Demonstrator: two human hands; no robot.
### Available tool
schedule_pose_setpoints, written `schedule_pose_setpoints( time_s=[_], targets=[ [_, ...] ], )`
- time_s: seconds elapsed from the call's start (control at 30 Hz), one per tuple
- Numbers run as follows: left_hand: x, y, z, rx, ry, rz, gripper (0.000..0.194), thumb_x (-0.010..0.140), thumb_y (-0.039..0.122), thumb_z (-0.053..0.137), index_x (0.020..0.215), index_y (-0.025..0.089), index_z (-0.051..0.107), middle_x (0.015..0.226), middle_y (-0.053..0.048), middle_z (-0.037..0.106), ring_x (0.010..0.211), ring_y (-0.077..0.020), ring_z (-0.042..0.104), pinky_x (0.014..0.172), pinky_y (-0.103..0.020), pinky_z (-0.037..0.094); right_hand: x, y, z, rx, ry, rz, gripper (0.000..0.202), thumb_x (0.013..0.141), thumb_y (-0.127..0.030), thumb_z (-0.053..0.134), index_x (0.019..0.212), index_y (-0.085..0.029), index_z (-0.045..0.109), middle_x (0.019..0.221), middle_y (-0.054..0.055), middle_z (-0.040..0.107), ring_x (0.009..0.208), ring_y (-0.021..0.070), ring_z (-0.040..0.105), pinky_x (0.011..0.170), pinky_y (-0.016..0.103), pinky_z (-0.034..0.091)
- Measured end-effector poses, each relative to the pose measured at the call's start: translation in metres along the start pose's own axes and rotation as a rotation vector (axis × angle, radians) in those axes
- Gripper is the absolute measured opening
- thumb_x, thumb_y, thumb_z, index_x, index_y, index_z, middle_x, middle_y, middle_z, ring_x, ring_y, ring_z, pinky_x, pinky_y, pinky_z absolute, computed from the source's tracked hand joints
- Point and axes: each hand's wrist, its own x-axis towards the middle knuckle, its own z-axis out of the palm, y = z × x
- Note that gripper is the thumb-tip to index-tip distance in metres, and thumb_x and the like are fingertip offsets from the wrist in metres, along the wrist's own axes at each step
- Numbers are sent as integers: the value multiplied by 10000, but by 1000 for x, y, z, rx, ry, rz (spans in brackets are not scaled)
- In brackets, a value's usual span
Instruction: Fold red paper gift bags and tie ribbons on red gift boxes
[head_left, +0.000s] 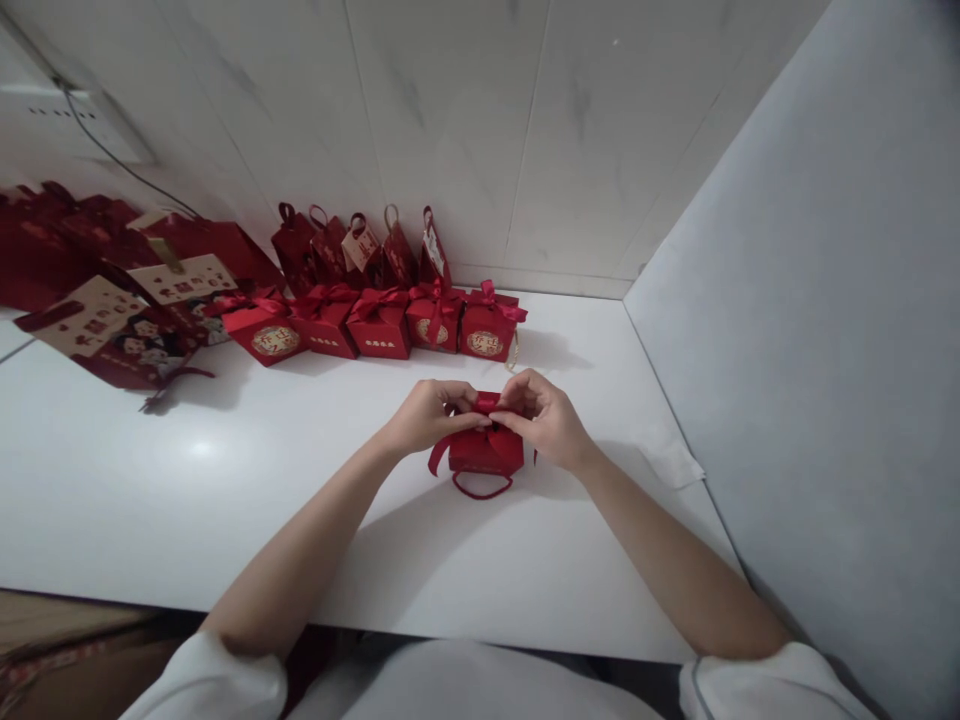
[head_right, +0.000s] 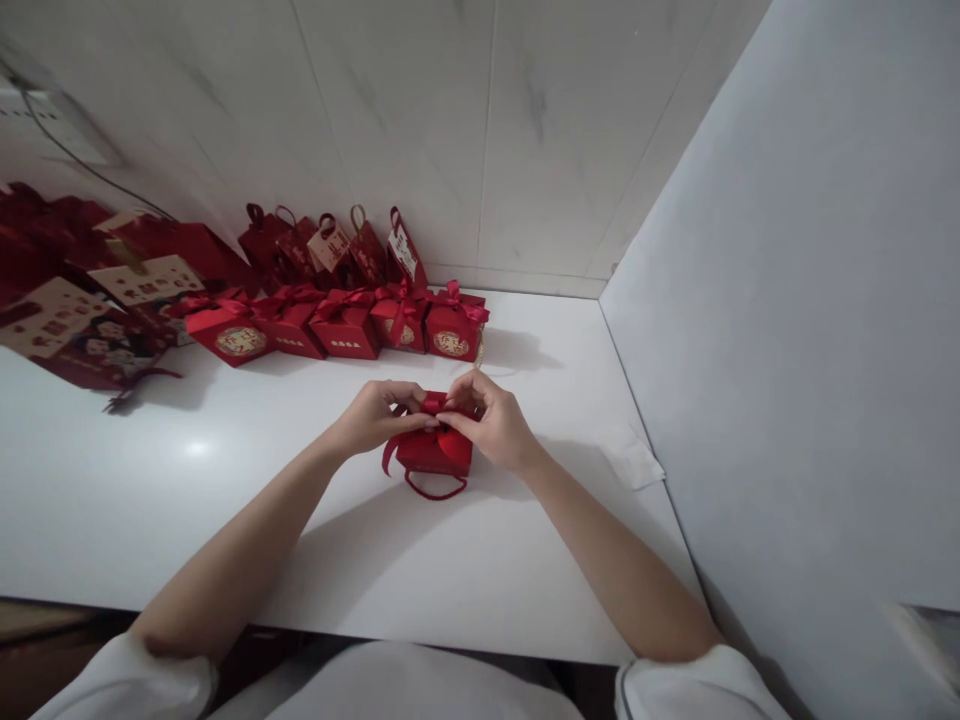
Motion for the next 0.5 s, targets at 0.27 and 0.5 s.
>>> schedule_pose_setpoints(
  time_s=[0.27,0.5],
  targets=[
    [1,-12,3,126,128,218,240,763,376,758,769,168,639,697,-15,684,636,-122,583,675,-264,427,1,2,-3,9,-15,30,197,750,-335,765,789,-206,621,751,-2,616,654,127,554,624,277,467],
    [-2,-11,1,-120,58,26,380,755,355,768,896,185,458,768,-18,681,666,-138,651,596,-221,453,0,5,-4,73,-36,74,204,733,-334,784,774,-193,643,713,1,621,622,122,543,588,268,448]
  ],
)
